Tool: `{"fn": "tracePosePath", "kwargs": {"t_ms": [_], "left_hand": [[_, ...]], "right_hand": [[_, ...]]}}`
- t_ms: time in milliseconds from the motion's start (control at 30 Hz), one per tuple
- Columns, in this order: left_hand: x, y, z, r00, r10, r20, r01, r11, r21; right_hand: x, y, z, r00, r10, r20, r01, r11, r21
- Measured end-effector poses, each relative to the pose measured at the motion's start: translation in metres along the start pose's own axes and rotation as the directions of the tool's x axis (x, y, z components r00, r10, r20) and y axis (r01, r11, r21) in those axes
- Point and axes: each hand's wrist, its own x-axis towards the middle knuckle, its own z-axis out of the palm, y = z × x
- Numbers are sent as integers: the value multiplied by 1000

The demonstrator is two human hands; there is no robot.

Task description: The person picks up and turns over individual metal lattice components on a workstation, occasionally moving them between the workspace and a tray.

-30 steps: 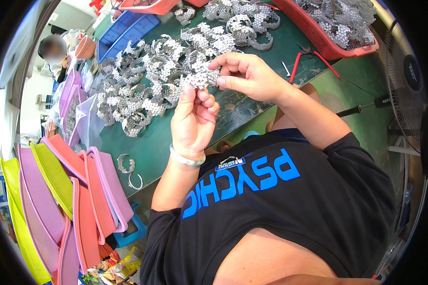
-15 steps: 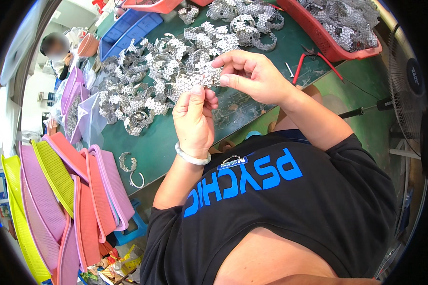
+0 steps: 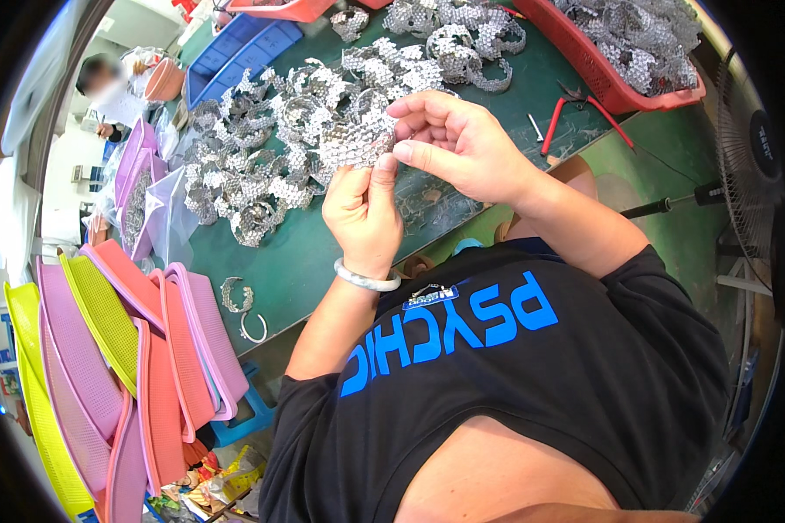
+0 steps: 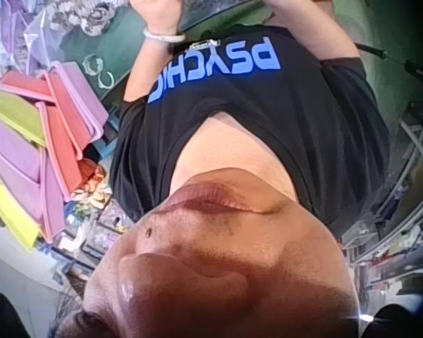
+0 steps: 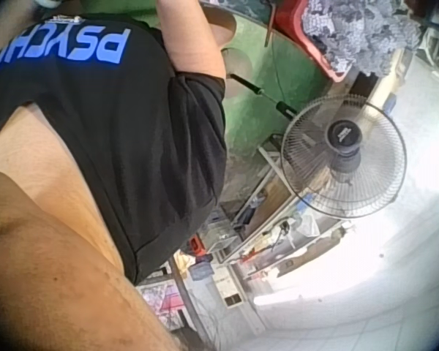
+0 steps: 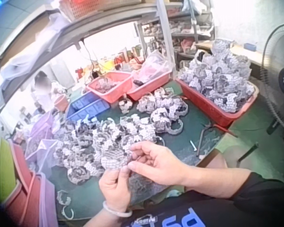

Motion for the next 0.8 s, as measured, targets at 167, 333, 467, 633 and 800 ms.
{"fn": "tracePosePath", "kwargs": {"t_ms": [167, 333, 467, 633, 800], "left_hand": [[2, 3, 1, 985, 172, 9, -171, 971, 166], [3, -2, 4, 953, 304, 3, -293, 914, 279], [1, -7, 0, 938, 332, 101, -344, 849, 401], [4, -10, 2, 880, 456, 134, -464, 763, 450], [3, -17, 4, 858, 474, 197, -507, 727, 463]], "right_hand": [[0, 1, 3, 999, 28, 16, -28, 999, -19], [2, 3, 8, 999, 38, 3, -38, 999, -33], [2, 3, 10, 998, 55, -23, -56, 998, -25], [2, 7, 11, 997, 56, -44, -58, 997, -52], [2, 8, 10, 996, 60, -61, -63, 996, -55]]}}
